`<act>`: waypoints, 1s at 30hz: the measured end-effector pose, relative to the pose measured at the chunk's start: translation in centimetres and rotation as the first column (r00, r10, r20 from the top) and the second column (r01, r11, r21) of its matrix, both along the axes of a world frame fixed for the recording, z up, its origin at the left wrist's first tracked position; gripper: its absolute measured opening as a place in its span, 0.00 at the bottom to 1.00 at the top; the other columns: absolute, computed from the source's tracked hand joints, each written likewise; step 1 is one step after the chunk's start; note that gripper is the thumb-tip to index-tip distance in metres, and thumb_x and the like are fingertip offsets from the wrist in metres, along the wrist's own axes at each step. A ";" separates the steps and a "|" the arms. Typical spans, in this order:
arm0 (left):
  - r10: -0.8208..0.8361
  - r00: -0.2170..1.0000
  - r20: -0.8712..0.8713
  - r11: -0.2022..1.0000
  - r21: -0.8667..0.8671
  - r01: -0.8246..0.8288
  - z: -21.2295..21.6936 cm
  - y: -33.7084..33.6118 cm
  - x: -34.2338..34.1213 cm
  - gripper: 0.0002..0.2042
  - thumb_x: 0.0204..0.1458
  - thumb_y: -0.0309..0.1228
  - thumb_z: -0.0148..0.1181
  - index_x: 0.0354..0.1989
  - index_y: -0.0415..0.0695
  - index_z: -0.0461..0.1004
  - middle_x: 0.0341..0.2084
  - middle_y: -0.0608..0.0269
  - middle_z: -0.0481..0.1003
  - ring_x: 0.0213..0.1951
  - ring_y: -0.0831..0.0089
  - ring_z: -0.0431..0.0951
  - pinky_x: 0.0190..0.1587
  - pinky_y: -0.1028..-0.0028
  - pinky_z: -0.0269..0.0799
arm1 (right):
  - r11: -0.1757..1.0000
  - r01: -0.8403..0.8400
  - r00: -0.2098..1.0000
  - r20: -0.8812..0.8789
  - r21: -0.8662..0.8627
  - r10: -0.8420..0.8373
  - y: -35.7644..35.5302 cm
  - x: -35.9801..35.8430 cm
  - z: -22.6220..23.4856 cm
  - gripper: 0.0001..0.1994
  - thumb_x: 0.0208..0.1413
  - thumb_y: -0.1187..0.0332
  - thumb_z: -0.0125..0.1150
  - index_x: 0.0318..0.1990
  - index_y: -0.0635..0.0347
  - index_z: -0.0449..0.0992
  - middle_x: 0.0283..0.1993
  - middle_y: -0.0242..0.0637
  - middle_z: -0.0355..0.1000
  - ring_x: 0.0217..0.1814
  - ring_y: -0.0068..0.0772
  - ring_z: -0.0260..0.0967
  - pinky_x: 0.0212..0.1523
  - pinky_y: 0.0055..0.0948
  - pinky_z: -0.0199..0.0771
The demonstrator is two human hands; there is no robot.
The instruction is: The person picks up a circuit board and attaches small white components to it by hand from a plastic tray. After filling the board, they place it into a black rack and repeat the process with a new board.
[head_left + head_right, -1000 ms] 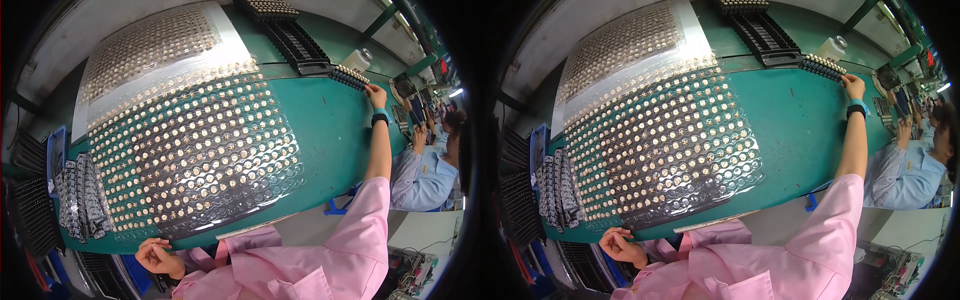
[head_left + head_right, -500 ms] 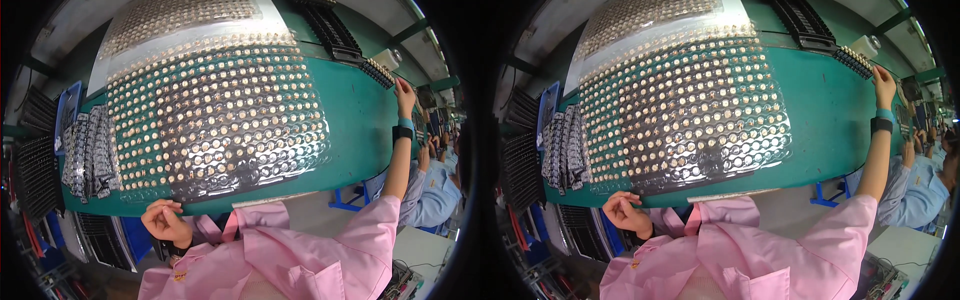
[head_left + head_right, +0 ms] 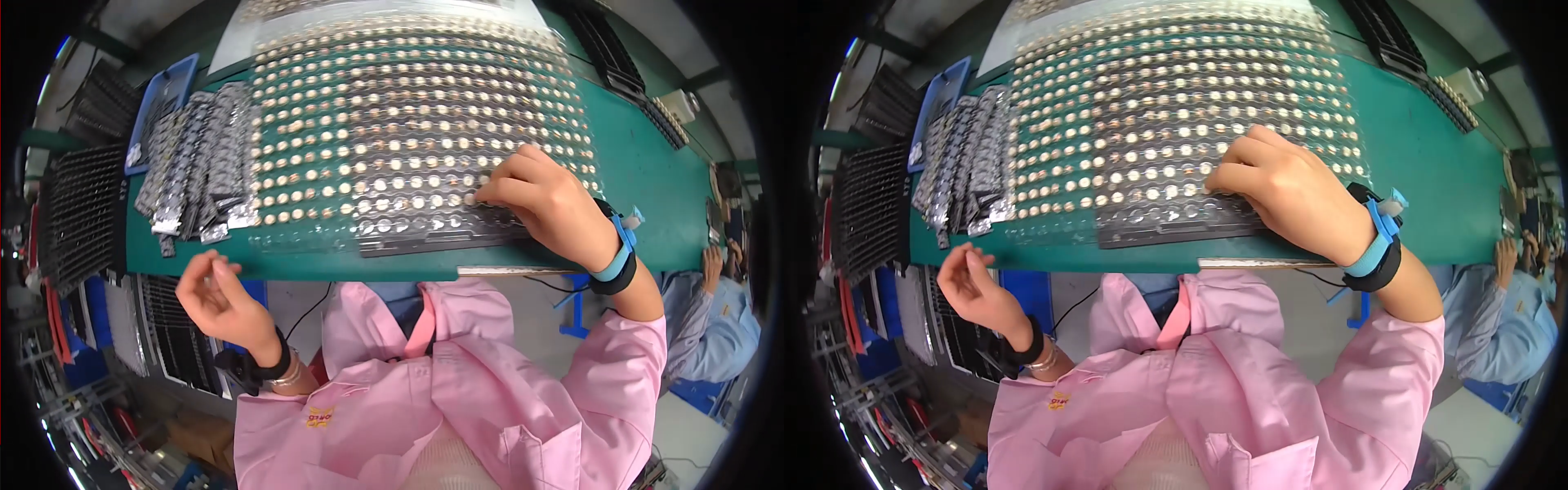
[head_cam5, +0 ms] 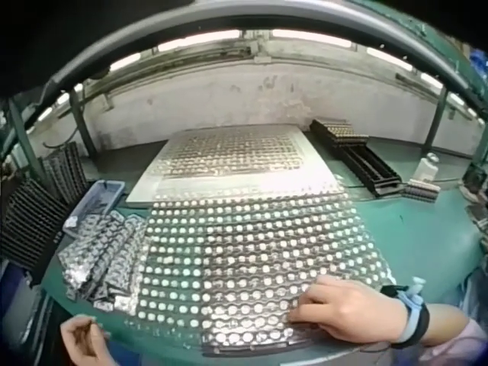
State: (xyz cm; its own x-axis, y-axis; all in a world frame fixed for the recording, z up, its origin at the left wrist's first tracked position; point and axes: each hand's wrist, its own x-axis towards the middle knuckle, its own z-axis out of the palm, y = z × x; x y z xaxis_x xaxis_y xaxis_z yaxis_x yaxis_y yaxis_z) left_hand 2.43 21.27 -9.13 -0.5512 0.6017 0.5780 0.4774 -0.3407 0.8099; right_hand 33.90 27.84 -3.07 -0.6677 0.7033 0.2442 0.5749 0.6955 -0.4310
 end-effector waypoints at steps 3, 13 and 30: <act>0.207 0.952 -0.225 0.973 -0.057 -0.224 0.5 0.2 -4.3 0.12 0.45 0.23 0.53 0.39 0.36 0.64 0.34 0.55 0.67 0.34 0.71 0.68 0.36 0.77 0.66 | 0.996 -0.071 0.994 0.084 0.059 0.066 0.5 -1.5 0.0 0.13 0.31 0.83 0.54 0.30 0.61 0.72 0.28 0.35 0.63 0.32 0.36 0.61 0.32 0.29 0.64; 0.238 0.666 -0.707 0.893 -0.111 -0.437 2.9 4.7 -9.3 0.19 0.42 0.36 0.58 0.41 0.39 0.67 0.41 0.53 0.66 0.45 0.58 0.63 0.47 0.67 0.59 | 0.988 -0.067 0.984 0.174 0.137 0.042 0.1 -2.8 -0.5 0.12 0.31 0.84 0.52 0.28 0.61 0.70 0.28 0.36 0.62 0.32 0.36 0.60 0.32 0.29 0.64; 0.094 0.539 -0.837 0.880 -0.183 -0.438 5.3 5.4 -7.6 0.15 0.39 0.32 0.61 0.35 0.40 0.67 0.36 0.56 0.68 0.43 0.60 0.65 0.43 0.66 0.62 | 0.993 -0.025 0.983 0.183 0.119 0.003 -0.5 -2.7 -1.0 0.09 0.36 0.82 0.49 0.29 0.63 0.66 0.29 0.38 0.62 0.32 0.38 0.59 0.32 0.29 0.63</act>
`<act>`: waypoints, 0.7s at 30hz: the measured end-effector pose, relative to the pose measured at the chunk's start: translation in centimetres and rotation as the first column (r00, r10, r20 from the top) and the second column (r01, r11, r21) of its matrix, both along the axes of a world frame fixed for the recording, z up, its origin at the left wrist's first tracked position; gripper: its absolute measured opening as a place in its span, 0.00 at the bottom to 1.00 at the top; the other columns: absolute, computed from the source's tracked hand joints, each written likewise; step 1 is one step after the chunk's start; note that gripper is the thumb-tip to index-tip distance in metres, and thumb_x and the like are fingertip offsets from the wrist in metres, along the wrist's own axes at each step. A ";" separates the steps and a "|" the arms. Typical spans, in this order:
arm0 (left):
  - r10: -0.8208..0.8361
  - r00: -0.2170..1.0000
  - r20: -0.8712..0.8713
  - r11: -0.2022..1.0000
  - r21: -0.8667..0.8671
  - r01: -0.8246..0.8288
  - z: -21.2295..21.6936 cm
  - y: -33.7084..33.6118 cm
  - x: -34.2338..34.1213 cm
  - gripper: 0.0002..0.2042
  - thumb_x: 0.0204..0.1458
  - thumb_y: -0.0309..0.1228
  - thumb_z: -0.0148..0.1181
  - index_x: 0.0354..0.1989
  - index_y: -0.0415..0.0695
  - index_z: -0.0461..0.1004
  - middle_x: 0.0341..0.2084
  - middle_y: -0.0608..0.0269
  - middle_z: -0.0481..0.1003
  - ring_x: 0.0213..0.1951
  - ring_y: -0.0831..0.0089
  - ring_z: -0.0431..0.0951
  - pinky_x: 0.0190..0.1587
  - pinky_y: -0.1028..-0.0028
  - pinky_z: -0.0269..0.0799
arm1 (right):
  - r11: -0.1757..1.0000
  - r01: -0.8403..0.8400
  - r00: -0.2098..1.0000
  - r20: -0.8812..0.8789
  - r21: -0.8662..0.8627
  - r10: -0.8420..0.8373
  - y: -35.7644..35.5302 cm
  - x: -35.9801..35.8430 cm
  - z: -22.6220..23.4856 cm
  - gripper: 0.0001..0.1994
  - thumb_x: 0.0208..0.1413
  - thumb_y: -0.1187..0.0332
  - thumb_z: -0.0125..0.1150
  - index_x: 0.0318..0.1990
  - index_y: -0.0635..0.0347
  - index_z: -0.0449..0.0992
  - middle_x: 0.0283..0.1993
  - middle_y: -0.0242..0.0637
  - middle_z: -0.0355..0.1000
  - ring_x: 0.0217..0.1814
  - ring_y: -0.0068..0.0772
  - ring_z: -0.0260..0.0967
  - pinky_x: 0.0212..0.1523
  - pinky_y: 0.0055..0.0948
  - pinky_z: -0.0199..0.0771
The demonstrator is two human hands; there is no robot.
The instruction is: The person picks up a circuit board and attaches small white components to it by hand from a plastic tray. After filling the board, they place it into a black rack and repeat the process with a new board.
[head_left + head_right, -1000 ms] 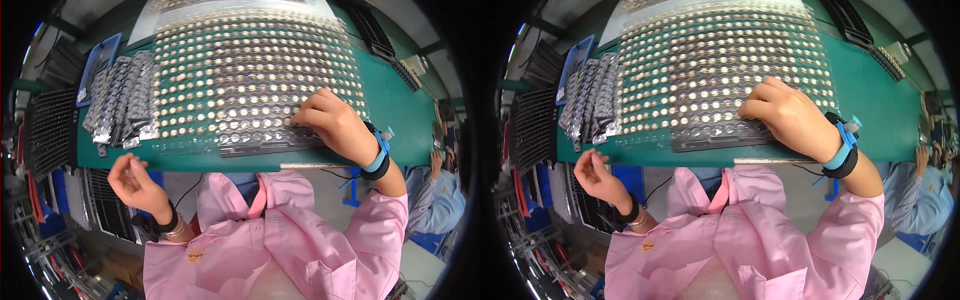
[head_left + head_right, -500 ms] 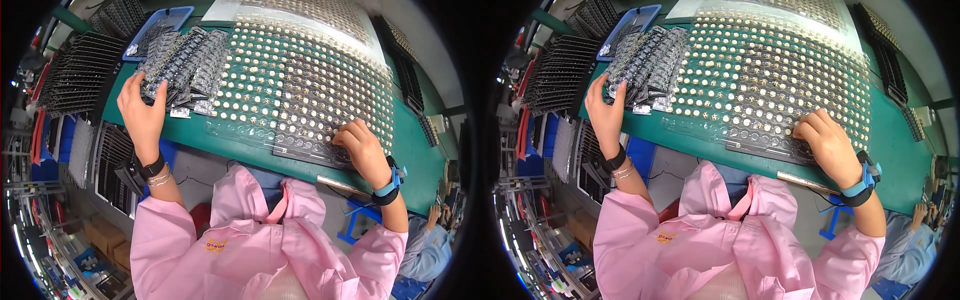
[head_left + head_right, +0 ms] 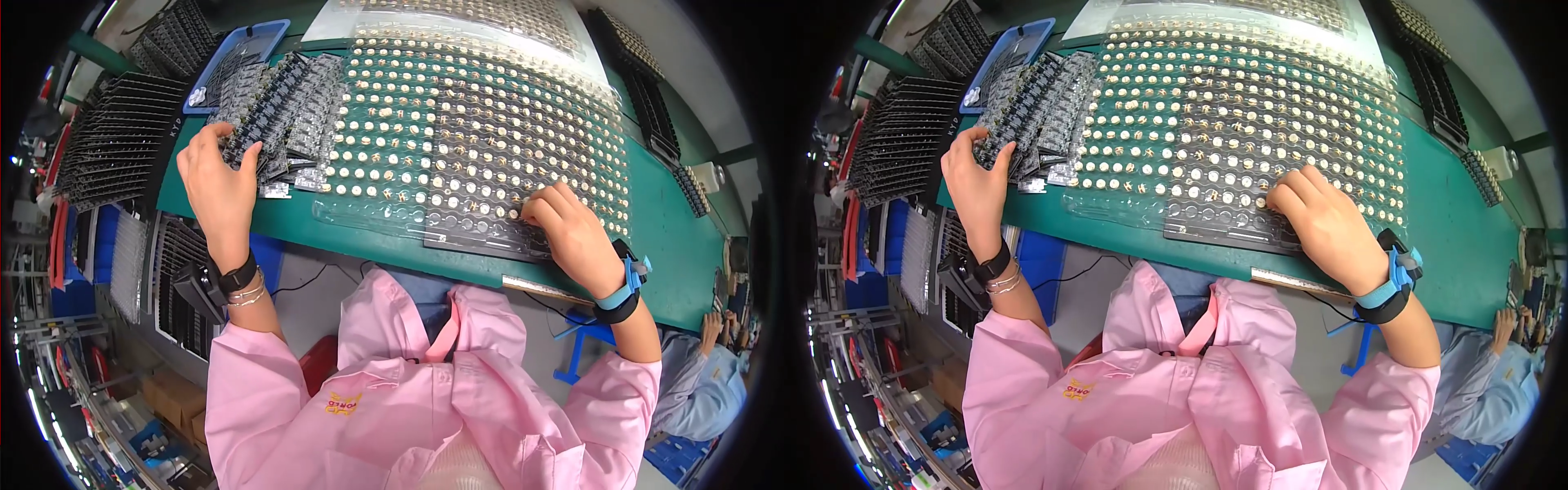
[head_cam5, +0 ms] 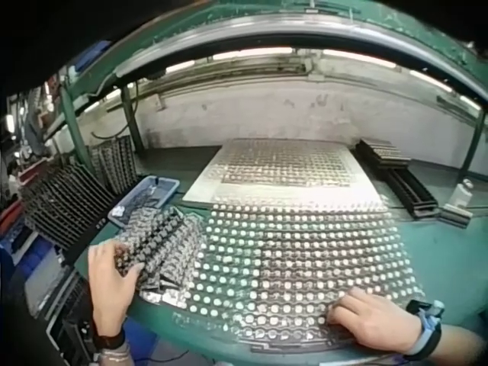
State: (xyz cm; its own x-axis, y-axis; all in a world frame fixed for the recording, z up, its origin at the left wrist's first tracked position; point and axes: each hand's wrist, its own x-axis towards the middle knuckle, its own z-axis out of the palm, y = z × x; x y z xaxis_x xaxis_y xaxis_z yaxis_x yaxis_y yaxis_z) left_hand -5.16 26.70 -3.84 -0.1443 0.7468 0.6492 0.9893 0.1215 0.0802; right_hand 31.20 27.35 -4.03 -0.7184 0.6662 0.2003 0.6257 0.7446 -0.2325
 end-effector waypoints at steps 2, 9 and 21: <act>-0.053 0.990 0.127 0.999 0.007 0.052 -0.1 0.1 0.4 0.14 0.40 0.30 0.59 0.35 0.39 0.65 0.34 0.55 0.69 0.39 0.60 0.67 0.41 0.66 0.63 | 1.000 -0.004 1.000 -0.013 -0.004 0.004 -0.1 0.2 -0.1 0.09 0.37 0.82 0.49 0.29 0.64 0.65 0.29 0.38 0.62 0.32 0.38 0.59 0.32 0.30 0.63; -0.162 0.932 0.323 0.978 0.181 0.107 -0.7 0.5 0.3 0.12 0.45 0.26 0.54 0.37 0.37 0.63 0.29 0.55 0.69 0.31 0.64 0.70 0.35 0.70 0.65 | 0.995 0.019 0.995 -0.100 -0.101 -0.030 -0.3 1.1 -0.2 0.08 0.42 0.83 0.48 0.32 0.65 0.63 0.30 0.40 0.62 0.33 0.41 0.59 0.33 0.31 0.62; -0.095 -0.637 0.765 0.638 0.538 0.550 -3.9 -7.6 10.2 0.28 0.43 0.27 0.57 0.51 0.35 0.51 0.25 0.63 0.64 0.22 0.74 0.67 0.23 0.78 0.68 | 0.852 0.019 0.701 -0.601 -0.523 -0.384 -6.3 1.7 1.3 0.09 0.46 0.82 0.47 0.37 0.68 0.67 0.32 0.37 0.64 0.31 0.27 0.60 0.32 0.21 0.61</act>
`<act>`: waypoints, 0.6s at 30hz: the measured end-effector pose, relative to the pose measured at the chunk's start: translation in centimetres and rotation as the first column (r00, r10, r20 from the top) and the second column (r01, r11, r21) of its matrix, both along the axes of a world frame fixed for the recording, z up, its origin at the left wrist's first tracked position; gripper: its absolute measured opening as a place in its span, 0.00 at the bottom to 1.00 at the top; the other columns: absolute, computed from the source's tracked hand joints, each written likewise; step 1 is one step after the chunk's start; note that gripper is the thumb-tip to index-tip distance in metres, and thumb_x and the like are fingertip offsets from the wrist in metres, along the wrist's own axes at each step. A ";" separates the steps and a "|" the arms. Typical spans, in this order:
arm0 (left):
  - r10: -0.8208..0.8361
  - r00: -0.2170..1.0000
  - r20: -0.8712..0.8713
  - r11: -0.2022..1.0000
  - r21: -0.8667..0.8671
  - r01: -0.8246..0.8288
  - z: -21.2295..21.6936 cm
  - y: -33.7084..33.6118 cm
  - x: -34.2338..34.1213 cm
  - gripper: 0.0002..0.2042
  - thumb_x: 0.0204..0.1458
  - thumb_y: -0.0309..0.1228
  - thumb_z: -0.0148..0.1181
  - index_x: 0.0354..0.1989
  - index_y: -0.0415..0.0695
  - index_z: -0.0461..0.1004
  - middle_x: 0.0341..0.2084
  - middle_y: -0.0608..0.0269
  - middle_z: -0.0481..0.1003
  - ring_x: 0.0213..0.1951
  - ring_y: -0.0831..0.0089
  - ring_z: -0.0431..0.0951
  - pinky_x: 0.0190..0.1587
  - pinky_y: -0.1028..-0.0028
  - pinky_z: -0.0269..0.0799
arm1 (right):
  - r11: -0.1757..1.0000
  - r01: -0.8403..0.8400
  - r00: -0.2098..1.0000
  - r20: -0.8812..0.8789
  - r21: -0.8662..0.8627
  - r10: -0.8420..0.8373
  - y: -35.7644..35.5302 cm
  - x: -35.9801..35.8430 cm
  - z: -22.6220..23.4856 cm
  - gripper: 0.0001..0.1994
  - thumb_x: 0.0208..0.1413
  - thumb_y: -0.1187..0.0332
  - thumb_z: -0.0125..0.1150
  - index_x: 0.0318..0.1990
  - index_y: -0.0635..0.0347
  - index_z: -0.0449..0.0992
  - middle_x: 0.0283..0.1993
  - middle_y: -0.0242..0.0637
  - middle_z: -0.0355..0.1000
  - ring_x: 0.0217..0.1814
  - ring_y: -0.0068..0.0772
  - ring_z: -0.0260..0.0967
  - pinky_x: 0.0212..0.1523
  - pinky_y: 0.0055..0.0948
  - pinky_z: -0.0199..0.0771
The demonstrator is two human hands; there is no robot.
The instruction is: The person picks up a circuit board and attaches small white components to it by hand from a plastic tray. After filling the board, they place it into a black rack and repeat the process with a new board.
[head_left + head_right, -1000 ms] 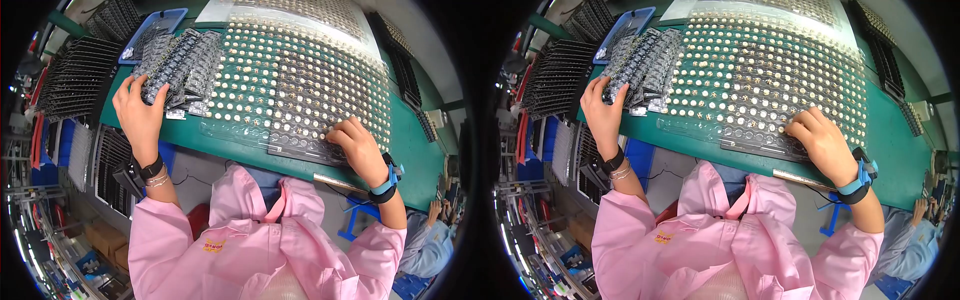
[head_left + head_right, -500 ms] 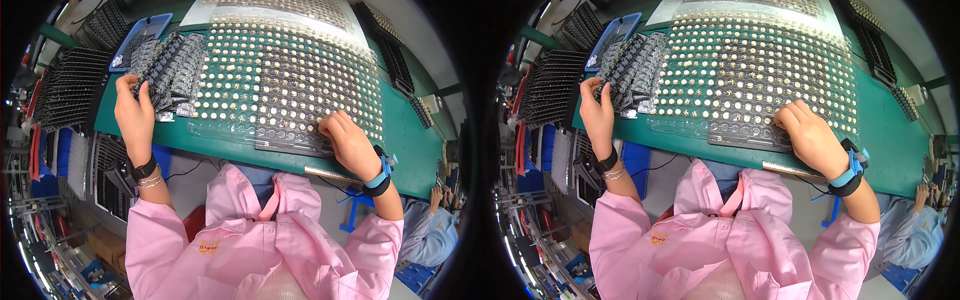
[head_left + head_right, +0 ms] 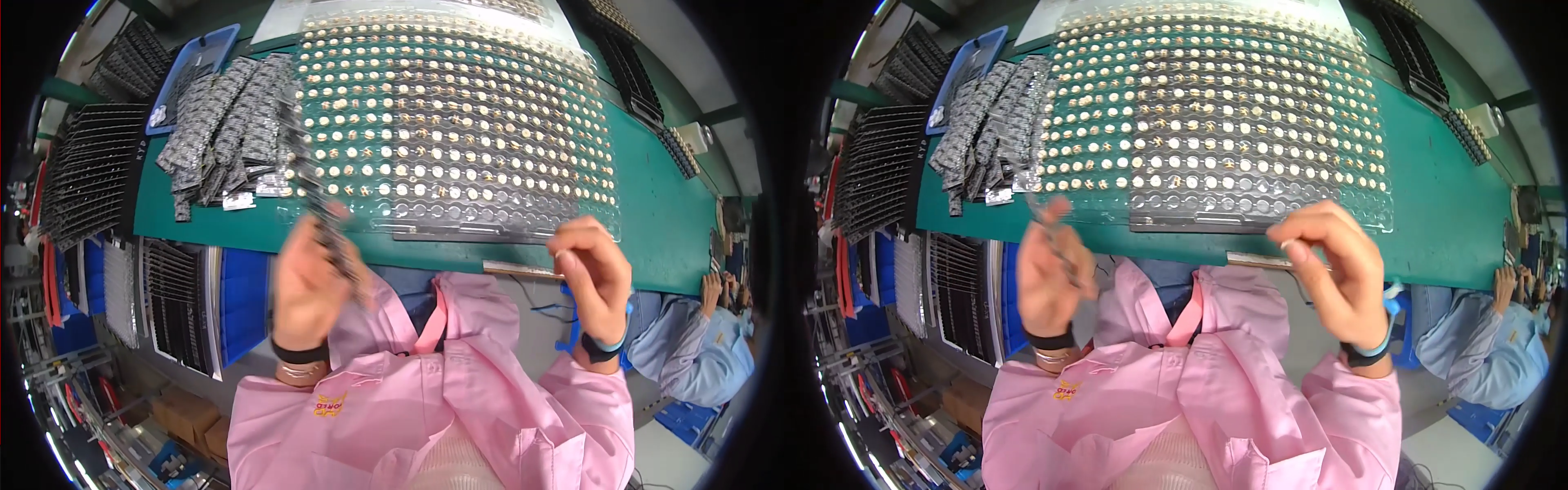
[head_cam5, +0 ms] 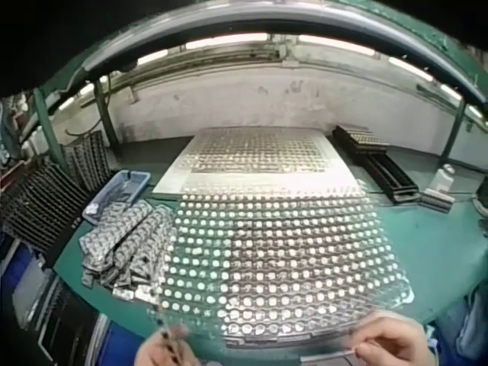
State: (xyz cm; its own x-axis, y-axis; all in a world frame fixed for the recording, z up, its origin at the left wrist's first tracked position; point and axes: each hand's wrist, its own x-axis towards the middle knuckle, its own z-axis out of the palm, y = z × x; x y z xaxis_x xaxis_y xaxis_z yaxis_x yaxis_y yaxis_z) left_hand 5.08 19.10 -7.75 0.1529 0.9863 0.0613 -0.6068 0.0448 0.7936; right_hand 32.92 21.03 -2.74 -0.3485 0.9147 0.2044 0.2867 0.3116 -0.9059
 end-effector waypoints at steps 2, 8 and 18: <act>-0.214 0.974 0.080 0.970 -0.102 0.221 -1.3 -0.5 2.2 0.29 0.40 0.21 0.58 0.50 0.35 0.50 0.29 0.59 0.65 0.25 0.70 0.70 0.28 0.74 0.72 | 0.994 0.026 0.991 -0.129 -0.104 -0.039 -1.4 -0.5 -0.2 0.09 0.47 0.82 0.47 0.38 0.68 0.66 0.32 0.36 0.64 0.31 0.25 0.60 0.32 0.20 0.61; -0.457 0.888 -0.042 0.882 -0.154 0.446 -2.3 -0.2 4.9 0.33 0.35 0.13 0.56 0.52 0.39 0.48 0.38 0.56 0.64 0.33 0.68 0.72 0.33 0.72 0.72 | 0.912 -0.046 0.843 -0.505 -0.407 -0.182 -2.2 -3.1 -3.4 0.08 0.49 0.75 0.49 0.37 0.68 0.64 0.32 0.36 0.62 0.26 0.20 0.59 0.26 0.18 0.60; -0.538 0.842 -0.045 0.837 -0.148 0.527 -0.7 -0.9 5.4 0.26 0.41 0.15 0.54 0.48 0.39 0.50 0.35 0.62 0.65 0.34 0.81 0.68 0.35 0.81 0.66 | 0.900 -0.139 0.739 -0.648 -0.412 -0.182 -2.1 -3.3 -3.7 0.09 0.52 0.77 0.46 0.41 0.67 0.63 0.33 0.33 0.63 0.31 0.19 0.59 0.30 0.17 0.62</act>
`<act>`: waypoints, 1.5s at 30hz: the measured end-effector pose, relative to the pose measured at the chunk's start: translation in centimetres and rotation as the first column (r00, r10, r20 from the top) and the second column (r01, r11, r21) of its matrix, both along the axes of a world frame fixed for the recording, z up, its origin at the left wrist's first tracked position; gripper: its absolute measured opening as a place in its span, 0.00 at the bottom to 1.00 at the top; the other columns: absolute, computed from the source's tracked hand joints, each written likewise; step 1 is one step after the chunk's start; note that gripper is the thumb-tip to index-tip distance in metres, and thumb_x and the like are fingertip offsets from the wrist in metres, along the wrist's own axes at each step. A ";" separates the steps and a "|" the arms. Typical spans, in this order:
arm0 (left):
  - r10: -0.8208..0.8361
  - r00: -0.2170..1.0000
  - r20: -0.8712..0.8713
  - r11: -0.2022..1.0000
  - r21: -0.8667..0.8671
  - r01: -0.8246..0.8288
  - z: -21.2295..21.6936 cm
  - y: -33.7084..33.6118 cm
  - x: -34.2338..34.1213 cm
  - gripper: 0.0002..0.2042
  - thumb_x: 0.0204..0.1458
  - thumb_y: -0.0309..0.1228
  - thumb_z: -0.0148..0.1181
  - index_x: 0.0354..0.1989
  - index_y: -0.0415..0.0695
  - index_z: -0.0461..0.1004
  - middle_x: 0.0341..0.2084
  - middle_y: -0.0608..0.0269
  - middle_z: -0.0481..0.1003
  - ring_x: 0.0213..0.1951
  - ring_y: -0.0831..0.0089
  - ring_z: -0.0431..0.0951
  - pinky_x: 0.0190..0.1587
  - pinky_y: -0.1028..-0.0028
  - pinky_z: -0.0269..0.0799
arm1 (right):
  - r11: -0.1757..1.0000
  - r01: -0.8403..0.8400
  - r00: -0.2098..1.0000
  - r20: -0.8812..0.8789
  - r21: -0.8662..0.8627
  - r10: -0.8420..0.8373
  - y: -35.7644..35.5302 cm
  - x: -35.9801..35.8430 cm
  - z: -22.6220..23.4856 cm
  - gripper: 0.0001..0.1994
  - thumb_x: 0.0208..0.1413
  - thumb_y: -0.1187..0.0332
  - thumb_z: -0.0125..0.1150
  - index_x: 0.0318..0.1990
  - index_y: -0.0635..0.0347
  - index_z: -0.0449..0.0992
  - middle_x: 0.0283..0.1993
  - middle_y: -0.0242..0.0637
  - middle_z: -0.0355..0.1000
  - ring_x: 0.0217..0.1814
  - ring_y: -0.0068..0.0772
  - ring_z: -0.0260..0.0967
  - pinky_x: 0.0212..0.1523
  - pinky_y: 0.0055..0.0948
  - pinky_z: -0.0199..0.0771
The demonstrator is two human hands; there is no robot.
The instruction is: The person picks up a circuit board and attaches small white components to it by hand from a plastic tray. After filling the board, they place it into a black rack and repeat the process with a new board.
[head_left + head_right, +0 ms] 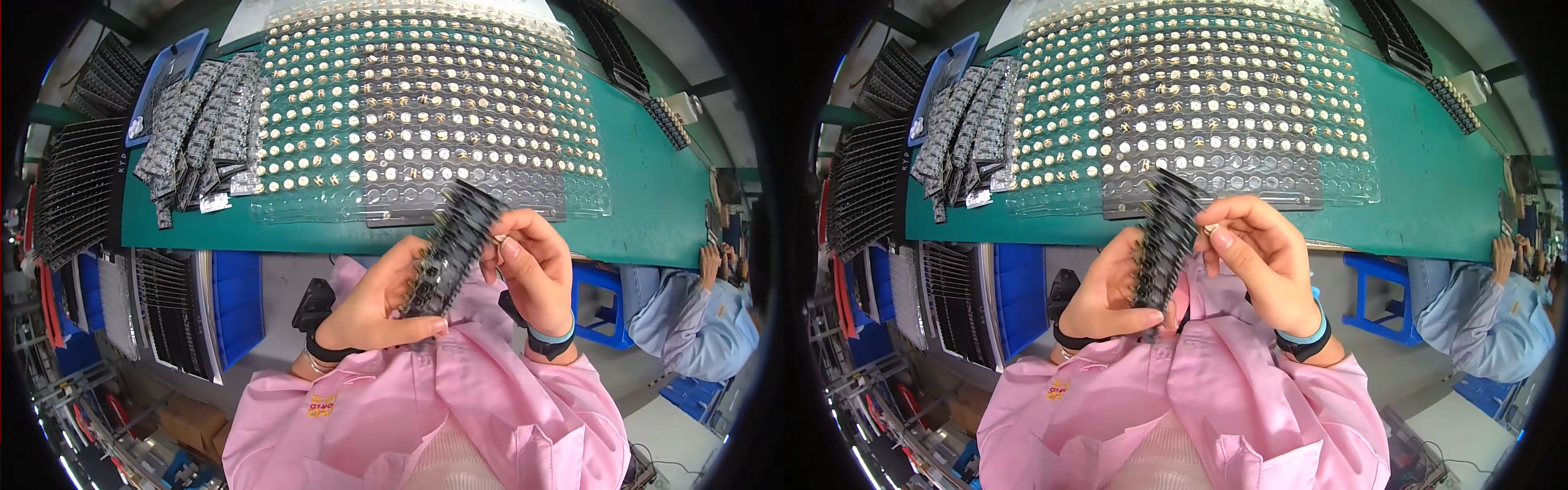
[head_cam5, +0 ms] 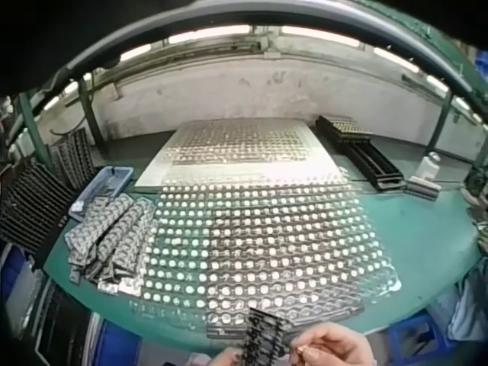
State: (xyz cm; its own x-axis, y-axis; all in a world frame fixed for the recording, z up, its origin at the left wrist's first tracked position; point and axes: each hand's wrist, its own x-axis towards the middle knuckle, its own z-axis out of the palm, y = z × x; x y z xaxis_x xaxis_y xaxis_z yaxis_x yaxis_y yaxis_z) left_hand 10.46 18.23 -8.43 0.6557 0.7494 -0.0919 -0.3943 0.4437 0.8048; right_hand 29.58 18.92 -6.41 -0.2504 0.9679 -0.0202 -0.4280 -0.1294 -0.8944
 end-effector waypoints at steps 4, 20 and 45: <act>0.047 0.998 -0.046 0.997 -0.059 -0.050 0.2 0.3 0.2 0.24 0.43 0.17 0.55 0.47 0.39 0.51 0.30 0.64 0.67 0.32 0.84 0.68 0.31 0.84 0.65 | 0.999 0.025 0.999 -0.025 0.019 -0.025 0.1 -0.2 -0.6 0.09 0.52 0.75 0.46 0.41 0.67 0.63 0.33 0.33 0.62 0.30 0.19 0.58 0.29 0.18 0.60; 0.372 0.906 -0.204 0.911 0.268 -0.314 0.6 0.4 1.4 0.18 0.42 0.20 0.57 0.41 0.38 0.56 0.29 0.65 0.70 0.29 0.85 0.70 0.27 0.87 0.63 | 0.994 0.034 0.975 -0.217 -0.108 -0.057 0.8 -0.8 -0.4 0.09 0.53 0.73 0.47 0.41 0.64 0.62 0.35 0.36 0.65 0.32 0.20 0.60 0.29 0.19 0.61; 0.401 0.885 -0.235 0.895 0.308 -0.324 0.6 0.2 1.9 0.17 0.41 0.20 0.57 0.39 0.38 0.59 0.30 0.64 0.69 0.31 0.83 0.70 0.30 0.85 0.65 | 0.932 0.297 0.951 0.027 0.209 -0.309 0.9 -1.1 -1.6 0.09 0.43 0.86 0.54 0.34 0.69 0.67 0.37 0.41 0.67 0.37 0.23 0.65 0.38 0.19 0.68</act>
